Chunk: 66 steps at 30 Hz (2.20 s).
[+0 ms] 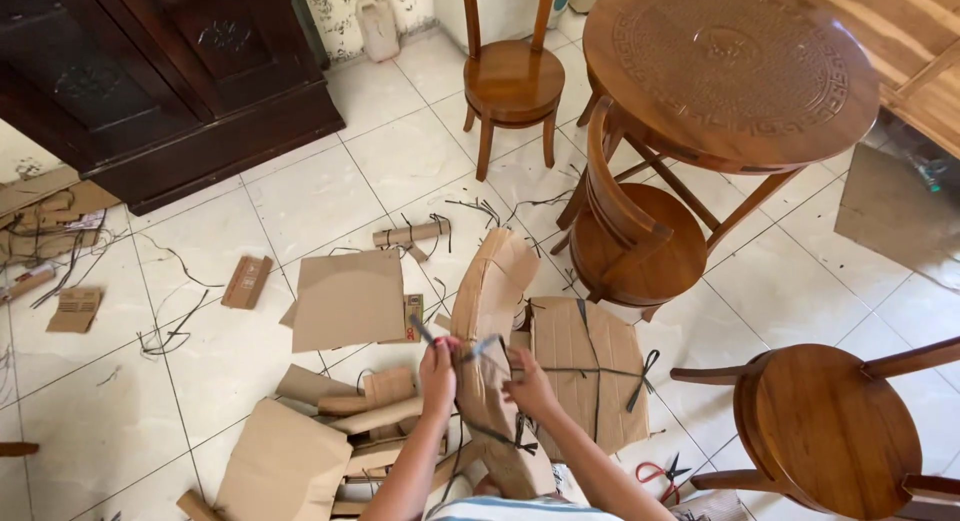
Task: The person cuts plastic ties on cardboard packaging wrapped around wooden chairs using scissors and removes the material.
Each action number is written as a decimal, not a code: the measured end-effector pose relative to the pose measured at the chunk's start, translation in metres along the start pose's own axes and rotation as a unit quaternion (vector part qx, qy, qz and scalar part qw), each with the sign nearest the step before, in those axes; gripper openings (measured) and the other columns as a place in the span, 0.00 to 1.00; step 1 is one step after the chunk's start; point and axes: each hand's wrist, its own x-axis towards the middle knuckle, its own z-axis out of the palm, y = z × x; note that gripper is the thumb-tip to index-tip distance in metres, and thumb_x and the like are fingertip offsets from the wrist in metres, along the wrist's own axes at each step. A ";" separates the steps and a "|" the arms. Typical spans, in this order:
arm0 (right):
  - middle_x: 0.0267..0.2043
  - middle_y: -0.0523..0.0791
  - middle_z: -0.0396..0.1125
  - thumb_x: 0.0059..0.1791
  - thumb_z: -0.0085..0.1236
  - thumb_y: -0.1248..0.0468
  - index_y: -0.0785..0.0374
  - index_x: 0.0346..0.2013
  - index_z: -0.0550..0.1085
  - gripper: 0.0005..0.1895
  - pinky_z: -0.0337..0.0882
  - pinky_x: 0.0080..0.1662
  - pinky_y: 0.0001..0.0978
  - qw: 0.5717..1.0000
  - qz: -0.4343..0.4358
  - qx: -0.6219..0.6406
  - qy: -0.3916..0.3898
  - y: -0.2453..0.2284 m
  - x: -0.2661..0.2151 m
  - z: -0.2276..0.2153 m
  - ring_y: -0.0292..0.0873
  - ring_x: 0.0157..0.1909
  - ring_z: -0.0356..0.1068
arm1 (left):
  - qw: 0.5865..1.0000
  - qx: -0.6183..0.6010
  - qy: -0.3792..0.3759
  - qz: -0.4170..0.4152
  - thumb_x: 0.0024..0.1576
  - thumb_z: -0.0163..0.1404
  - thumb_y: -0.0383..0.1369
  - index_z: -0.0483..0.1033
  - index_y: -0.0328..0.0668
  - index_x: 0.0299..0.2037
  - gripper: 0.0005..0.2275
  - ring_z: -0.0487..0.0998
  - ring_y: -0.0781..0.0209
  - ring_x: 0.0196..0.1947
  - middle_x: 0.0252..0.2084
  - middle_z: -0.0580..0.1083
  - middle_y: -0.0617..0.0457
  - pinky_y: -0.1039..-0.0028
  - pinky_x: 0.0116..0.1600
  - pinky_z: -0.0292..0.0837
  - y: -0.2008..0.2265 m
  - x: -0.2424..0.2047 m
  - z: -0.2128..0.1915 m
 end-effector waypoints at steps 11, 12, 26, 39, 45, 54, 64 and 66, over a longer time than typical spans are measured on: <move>0.37 0.54 0.78 0.50 0.59 0.64 0.59 0.41 0.83 0.08 0.75 0.47 0.48 0.931 -0.317 -0.152 0.098 -0.057 -0.029 0.008 0.58 0.44 0.77 | 0.965 0.139 -0.179 0.134 0.69 0.41 0.41 0.82 0.47 0.36 0.16 0.80 0.60 0.31 0.30 0.82 0.53 0.68 0.42 0.76 0.091 -0.026 0.004; 0.31 0.48 0.77 0.46 0.57 0.70 0.56 0.38 0.82 0.10 0.75 0.45 0.43 0.932 -0.313 -0.159 0.084 -0.056 -0.029 -0.007 0.51 0.37 0.77 | 0.957 0.166 -0.181 0.156 0.68 0.42 0.36 0.82 0.43 0.41 0.13 0.82 0.56 0.36 0.34 0.82 0.50 0.65 0.46 0.77 0.104 -0.027 -0.006; 0.28 0.39 0.74 0.48 0.62 0.69 0.59 0.34 0.79 0.03 0.71 0.42 0.24 0.931 -0.308 -0.003 -0.195 -0.089 -0.047 -0.016 0.34 0.33 0.73 | 0.853 0.275 -0.252 0.366 0.64 0.48 0.38 0.72 0.73 0.65 0.18 0.62 0.30 0.69 0.75 0.59 0.45 0.40 0.67 0.60 0.164 -0.038 0.000; 0.32 0.53 0.77 0.46 0.55 0.62 0.56 0.37 0.77 0.07 0.74 0.44 0.56 0.876 -0.160 -0.453 0.045 -0.205 -0.140 -0.037 0.63 0.39 0.77 | 0.972 0.089 -0.196 0.095 0.67 0.41 0.31 0.78 0.48 0.34 0.12 0.71 0.64 0.20 0.17 0.71 0.57 0.76 0.33 0.69 0.044 -0.009 0.000; 0.19 0.50 0.72 0.49 0.52 0.66 0.63 0.24 0.75 0.10 0.74 0.32 0.39 0.921 -0.241 -0.277 -0.132 -0.264 -0.153 -0.005 0.50 0.24 0.74 | 0.874 0.329 -0.287 0.214 0.64 0.40 0.40 0.77 0.46 0.38 0.13 0.78 0.39 0.41 0.37 0.78 0.44 0.54 0.47 0.74 0.072 -0.022 0.025; 0.41 0.46 0.70 0.47 0.55 0.74 0.59 0.49 0.67 0.17 0.74 0.33 0.28 0.946 -0.315 -0.018 0.069 -0.194 -0.006 -0.033 0.38 0.38 0.70 | 0.846 0.253 -0.404 0.237 0.57 0.46 0.35 0.77 0.46 0.41 0.08 0.78 0.36 0.45 0.39 0.75 0.43 0.50 0.50 0.74 0.050 -0.026 0.021; 0.57 0.58 0.68 0.44 0.69 0.68 0.67 0.61 0.69 0.31 0.76 0.55 0.49 0.975 -0.190 -0.113 -0.031 -0.101 -0.043 -0.035 0.60 0.62 0.69 | 0.928 0.059 -0.326 0.169 0.71 0.39 0.36 0.72 0.39 0.31 0.16 0.68 0.65 0.32 0.28 0.68 0.54 0.71 0.45 0.68 0.037 -0.007 0.016; 0.49 0.54 0.72 0.46 0.65 0.72 0.66 0.56 0.73 0.23 0.78 0.51 0.44 0.972 -0.228 -0.047 -0.036 -0.120 -0.042 -0.041 0.53 0.53 0.73 | 0.930 0.050 -0.325 0.161 0.71 0.39 0.37 0.72 0.39 0.33 0.15 0.67 0.63 0.31 0.26 0.67 0.54 0.70 0.42 0.68 0.022 0.000 0.017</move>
